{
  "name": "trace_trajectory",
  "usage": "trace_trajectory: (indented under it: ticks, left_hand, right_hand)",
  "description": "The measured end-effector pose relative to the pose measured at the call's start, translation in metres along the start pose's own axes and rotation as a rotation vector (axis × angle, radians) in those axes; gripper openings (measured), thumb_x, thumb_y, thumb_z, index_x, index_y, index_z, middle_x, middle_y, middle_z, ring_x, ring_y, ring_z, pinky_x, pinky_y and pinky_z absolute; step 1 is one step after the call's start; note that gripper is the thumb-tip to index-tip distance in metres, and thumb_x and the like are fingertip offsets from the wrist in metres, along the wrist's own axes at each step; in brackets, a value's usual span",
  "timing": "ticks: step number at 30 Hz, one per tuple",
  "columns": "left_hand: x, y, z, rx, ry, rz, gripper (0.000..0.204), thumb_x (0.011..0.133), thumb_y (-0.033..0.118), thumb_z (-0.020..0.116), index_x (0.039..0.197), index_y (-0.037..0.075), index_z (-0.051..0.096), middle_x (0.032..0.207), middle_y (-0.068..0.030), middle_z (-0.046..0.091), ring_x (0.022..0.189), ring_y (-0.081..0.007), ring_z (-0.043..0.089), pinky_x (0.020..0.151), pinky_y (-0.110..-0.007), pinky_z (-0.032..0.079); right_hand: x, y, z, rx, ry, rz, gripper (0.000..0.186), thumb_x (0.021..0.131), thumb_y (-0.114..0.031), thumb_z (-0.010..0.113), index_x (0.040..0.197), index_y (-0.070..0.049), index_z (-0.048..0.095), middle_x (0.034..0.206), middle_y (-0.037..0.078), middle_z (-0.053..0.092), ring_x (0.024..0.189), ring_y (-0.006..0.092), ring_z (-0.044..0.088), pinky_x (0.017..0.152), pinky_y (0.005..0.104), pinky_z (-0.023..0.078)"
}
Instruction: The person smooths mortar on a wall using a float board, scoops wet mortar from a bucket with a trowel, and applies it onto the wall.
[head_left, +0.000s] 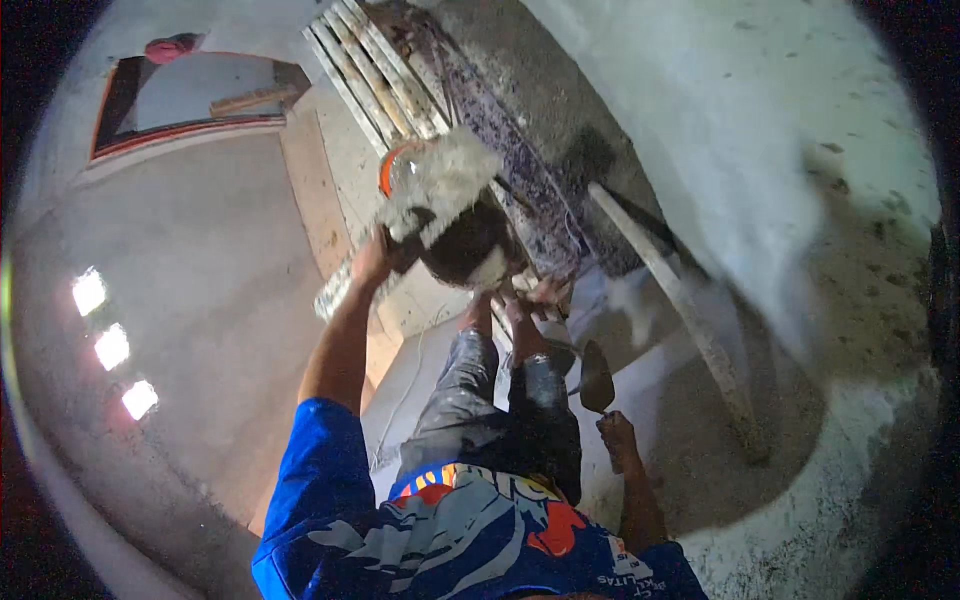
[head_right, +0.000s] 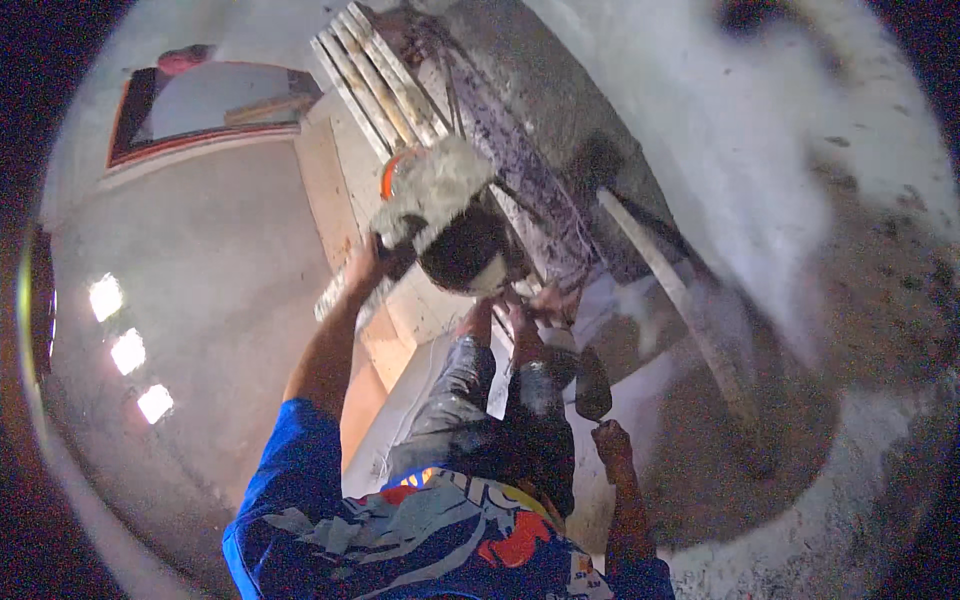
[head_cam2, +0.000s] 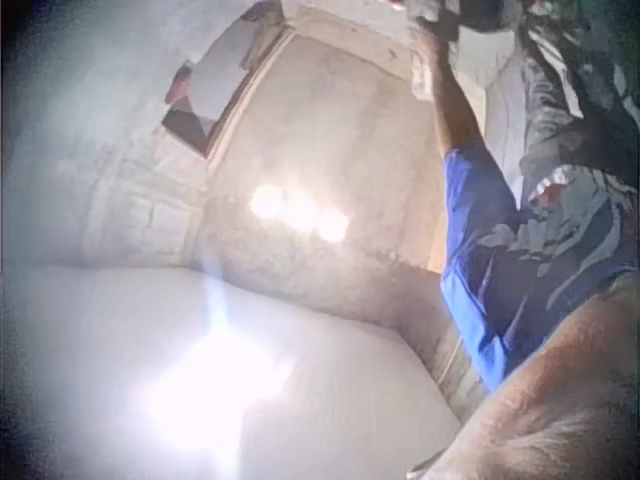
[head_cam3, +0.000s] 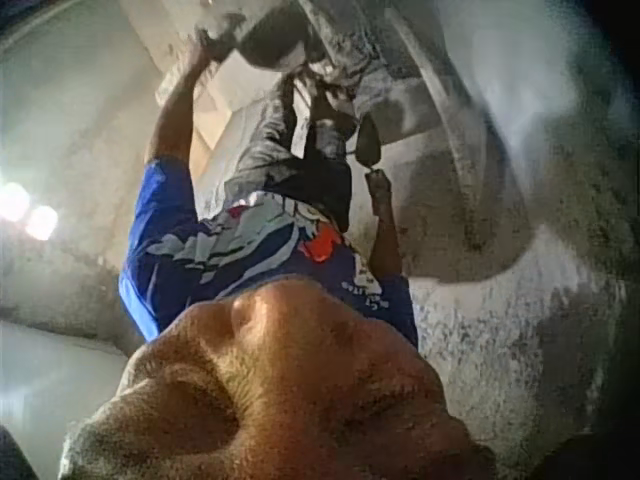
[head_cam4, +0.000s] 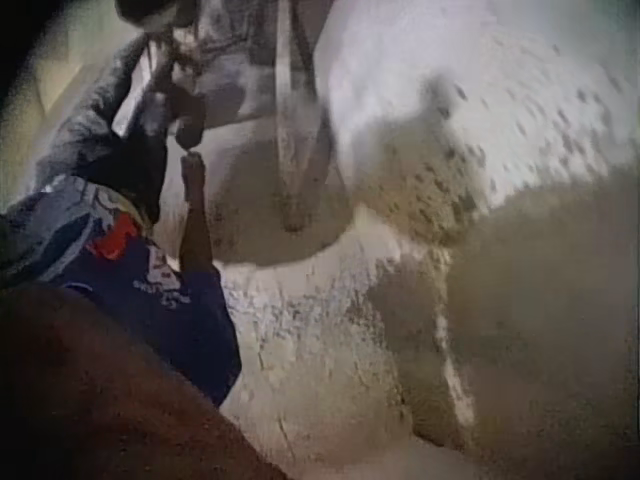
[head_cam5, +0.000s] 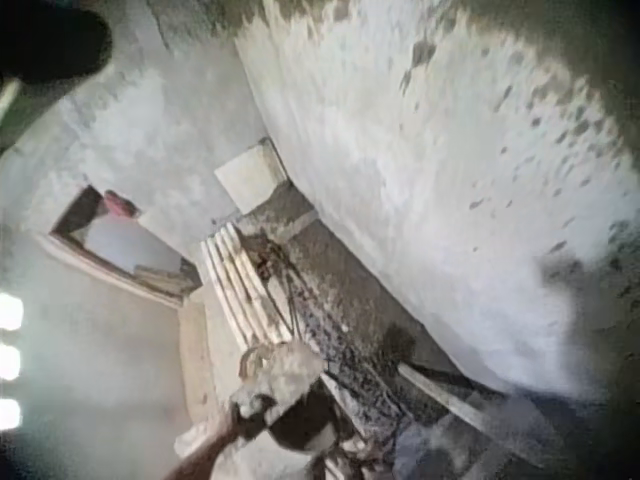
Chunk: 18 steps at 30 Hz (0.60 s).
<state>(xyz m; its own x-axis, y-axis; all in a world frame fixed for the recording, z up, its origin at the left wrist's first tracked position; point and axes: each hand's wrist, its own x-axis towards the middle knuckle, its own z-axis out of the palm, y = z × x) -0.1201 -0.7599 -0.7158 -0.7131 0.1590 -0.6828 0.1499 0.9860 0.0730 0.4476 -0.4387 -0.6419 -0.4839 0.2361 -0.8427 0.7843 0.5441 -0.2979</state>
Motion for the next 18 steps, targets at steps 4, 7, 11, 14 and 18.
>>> trace_trajectory:
  ticks: [4,7,11,14,18]
  left_hand:
    - [0.121,-0.022,0.010,-0.020,0.101,0.000,0.048,0.090,0.028,0.051,0.128,0.009,0.029,0.108,-0.0313,0.059,0.099,-0.0471,0.058,0.081,-0.054,0.046]
    - [0.181,-0.010,0.024,0.061,0.120,0.016,0.027,0.092,0.020,0.044,0.115,0.009,0.035,0.099,-0.0309,0.062,0.095,-0.0474,0.059,0.079,-0.055,0.045]
    - [0.238,-0.005,0.060,0.133,0.096,0.054,0.027,0.092,0.023,0.045,0.114,0.009,0.036,0.104,-0.0260,0.063,0.099,-0.0447,0.059,0.080,-0.054,0.045]
    - [0.268,-0.027,0.091,0.219,0.076,0.027,0.035,0.089,0.027,0.051,0.117,0.010,0.038,0.112,-0.0233,0.061,0.107,-0.0413,0.057,0.088,-0.052,0.043]
    - [0.275,-0.039,0.114,0.134,0.212,0.023,0.046,0.089,0.034,0.054,0.125,0.008,0.042,0.129,-0.0239,0.050,0.121,-0.0395,0.047,0.098,-0.049,0.038]
  right_hand:
    - [0.036,-0.029,0.002,0.335,-0.093,0.317,0.018,0.087,-0.020,0.060,0.092,-0.004,0.052,0.080,0.010,0.063,0.067,0.0227,0.064,0.058,0.0338,0.052]
    - [0.060,-0.049,-0.004,0.724,-0.138,0.537,0.020,0.088,-0.019,0.060,0.097,-0.005,0.049,0.077,0.005,0.061,0.057,0.0127,0.060,0.048,0.0285,0.048]
    - [0.090,-0.050,0.009,0.648,-0.092,0.598,0.027,0.086,-0.018,0.063,0.100,-0.003,0.047,0.077,0.006,0.061,0.058,0.0136,0.060,0.048,0.0291,0.049]
    - [0.100,-0.059,0.021,0.621,-0.154,0.638,0.026,0.086,-0.018,0.064,0.101,-0.004,0.047,0.077,0.005,0.061,0.055,0.0129,0.059,0.046,0.0285,0.048]
    - [0.107,-0.061,0.033,0.517,-0.228,0.626,0.026,0.086,-0.018,0.064,0.101,-0.005,0.047,0.075,0.005,0.060,0.055,0.0128,0.058,0.046,0.0287,0.047]
